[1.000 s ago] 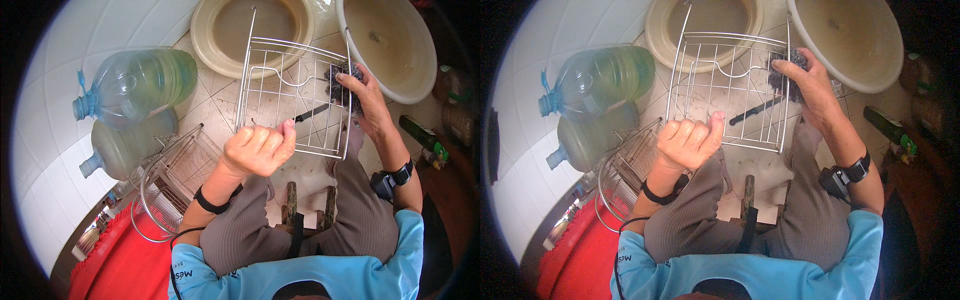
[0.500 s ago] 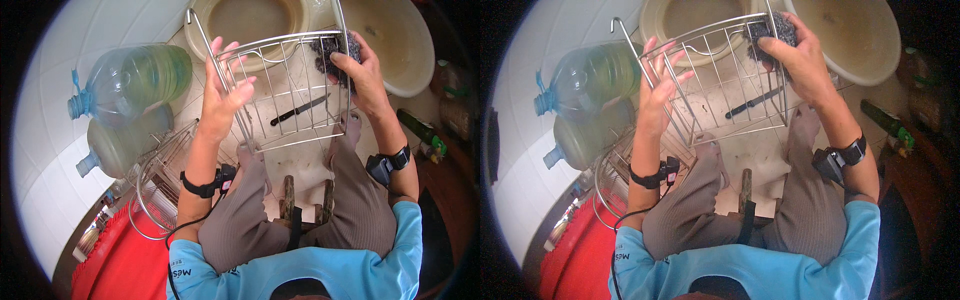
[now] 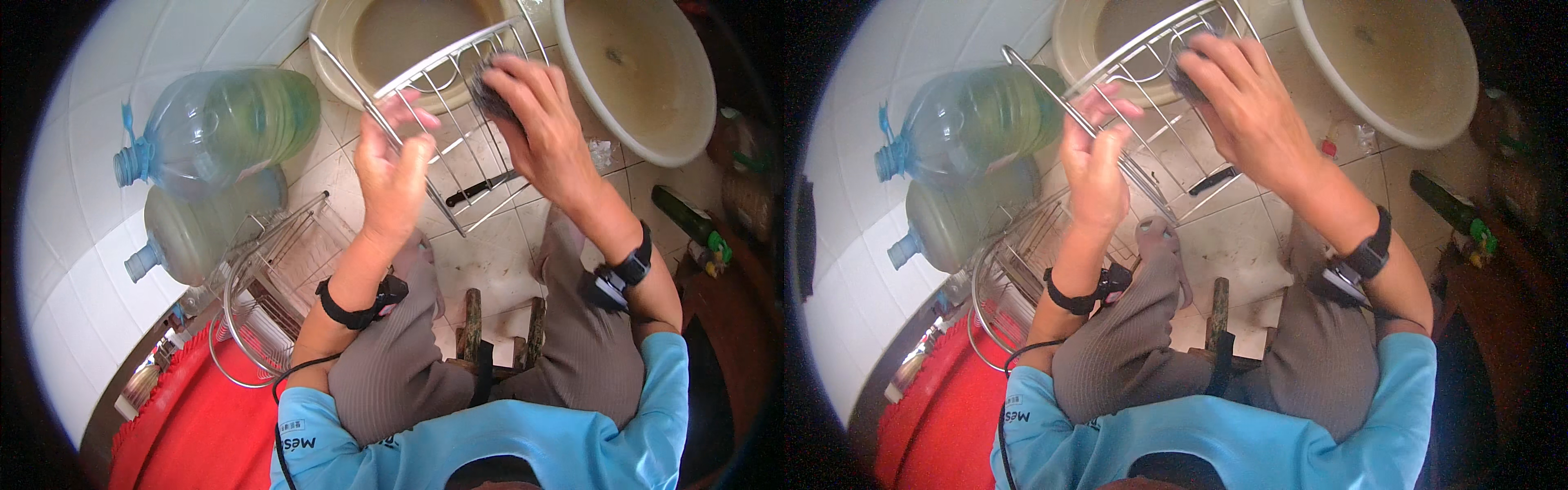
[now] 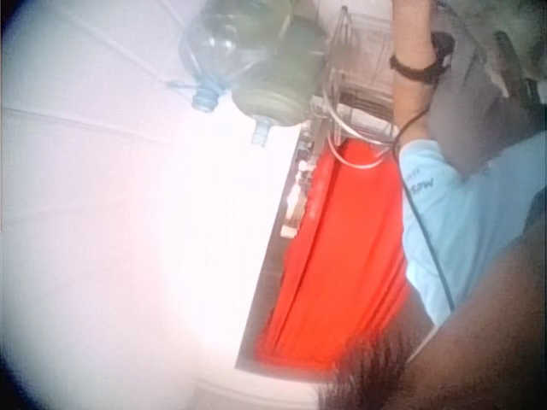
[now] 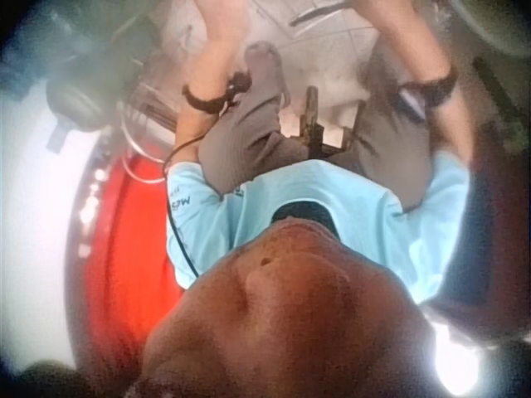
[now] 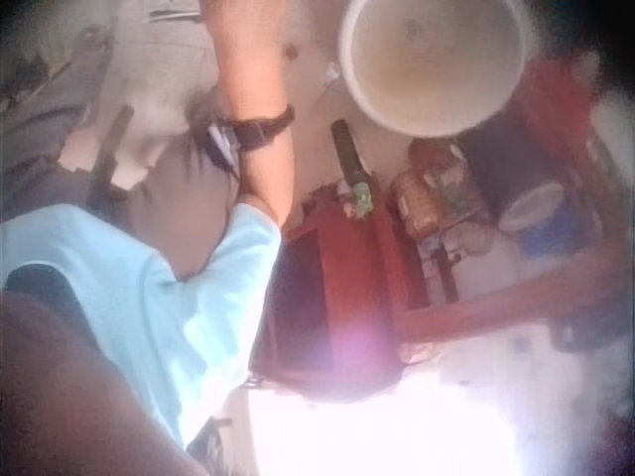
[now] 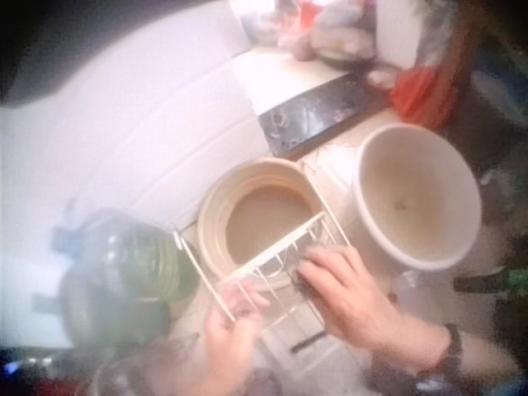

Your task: The person washes a plastic lid and a metal bowl in a basin of water, then scrubs a knife and a metal dish rack with a steel wool pad. The person rinses the items and places them in a drying rack.

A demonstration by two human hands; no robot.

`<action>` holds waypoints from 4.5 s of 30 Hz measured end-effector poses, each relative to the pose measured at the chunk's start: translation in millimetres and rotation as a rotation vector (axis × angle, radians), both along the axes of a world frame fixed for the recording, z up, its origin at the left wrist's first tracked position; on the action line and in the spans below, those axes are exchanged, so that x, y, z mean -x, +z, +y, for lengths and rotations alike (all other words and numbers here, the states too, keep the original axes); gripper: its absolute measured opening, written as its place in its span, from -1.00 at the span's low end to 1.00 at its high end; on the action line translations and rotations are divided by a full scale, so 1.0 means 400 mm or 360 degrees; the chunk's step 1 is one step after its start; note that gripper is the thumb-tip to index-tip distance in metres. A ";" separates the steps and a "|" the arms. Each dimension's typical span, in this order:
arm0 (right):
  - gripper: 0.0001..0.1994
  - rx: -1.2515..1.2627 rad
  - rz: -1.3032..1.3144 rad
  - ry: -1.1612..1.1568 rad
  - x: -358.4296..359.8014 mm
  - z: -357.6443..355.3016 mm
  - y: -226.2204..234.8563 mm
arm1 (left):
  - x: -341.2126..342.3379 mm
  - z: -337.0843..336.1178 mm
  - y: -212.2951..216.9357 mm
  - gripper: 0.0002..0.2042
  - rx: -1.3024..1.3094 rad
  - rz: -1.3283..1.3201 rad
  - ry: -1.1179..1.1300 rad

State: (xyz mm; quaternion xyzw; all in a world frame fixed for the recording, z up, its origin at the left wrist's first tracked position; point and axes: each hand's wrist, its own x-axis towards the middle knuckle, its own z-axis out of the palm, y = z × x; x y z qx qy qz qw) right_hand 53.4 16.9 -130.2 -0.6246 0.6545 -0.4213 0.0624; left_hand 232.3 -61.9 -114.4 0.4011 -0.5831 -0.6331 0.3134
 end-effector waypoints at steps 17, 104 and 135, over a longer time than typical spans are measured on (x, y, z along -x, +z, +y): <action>-0.59 0.0019 -0.0019 0.0324 -0.079 0.002 -0.005 | -0.021 -0.041 -0.005 -0.85 -0.0057 0.0294 0.0372; -0.58 0.0110 -0.0137 0.0324 0.007 0.040 0.052 | -0.007 0.026 0.006 -0.44 -0.1232 0.0596 -0.0335; -0.58 -0.0174 -0.1184 -0.0054 -0.006 0.074 0.051 | 0.012 0.067 0.048 -0.41 -0.0123 0.0231 -0.0503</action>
